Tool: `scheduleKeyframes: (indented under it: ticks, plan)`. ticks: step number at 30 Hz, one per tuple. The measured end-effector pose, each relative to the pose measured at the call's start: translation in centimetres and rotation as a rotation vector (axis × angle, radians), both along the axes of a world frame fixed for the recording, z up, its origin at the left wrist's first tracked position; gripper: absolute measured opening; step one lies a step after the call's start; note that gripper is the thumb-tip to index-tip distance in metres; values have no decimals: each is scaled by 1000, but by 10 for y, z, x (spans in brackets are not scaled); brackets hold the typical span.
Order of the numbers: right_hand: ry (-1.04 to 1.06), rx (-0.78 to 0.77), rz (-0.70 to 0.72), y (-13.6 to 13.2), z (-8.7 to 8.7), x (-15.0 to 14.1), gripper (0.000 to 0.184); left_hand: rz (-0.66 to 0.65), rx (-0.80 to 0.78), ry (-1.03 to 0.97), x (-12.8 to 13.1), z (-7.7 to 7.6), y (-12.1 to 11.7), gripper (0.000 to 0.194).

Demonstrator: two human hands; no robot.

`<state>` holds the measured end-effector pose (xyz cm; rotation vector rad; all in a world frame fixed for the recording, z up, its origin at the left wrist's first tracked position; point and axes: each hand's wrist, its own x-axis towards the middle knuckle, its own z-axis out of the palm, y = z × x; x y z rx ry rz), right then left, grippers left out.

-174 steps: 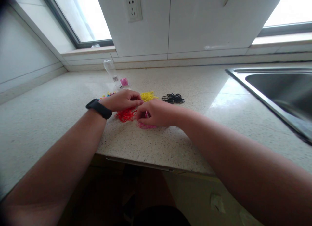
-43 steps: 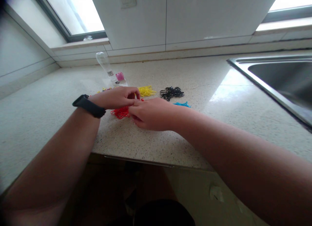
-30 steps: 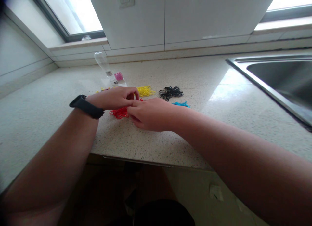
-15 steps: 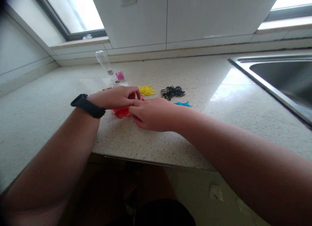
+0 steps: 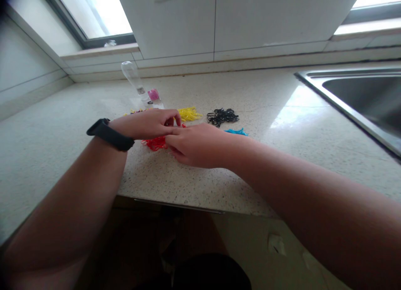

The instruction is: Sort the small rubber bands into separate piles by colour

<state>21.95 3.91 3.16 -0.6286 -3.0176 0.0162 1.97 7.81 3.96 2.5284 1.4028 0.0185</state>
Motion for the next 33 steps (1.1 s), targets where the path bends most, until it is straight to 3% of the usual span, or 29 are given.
scheduleKeyframes:
  ticks: [20,33]
  plan:
    - [2,-14,-8,1,-1,0,23,-38,-22,118,5,12,-11,40]
    - [-12,5,-4,0,0,0,22,-29,-46,116,4,11,-8,42]
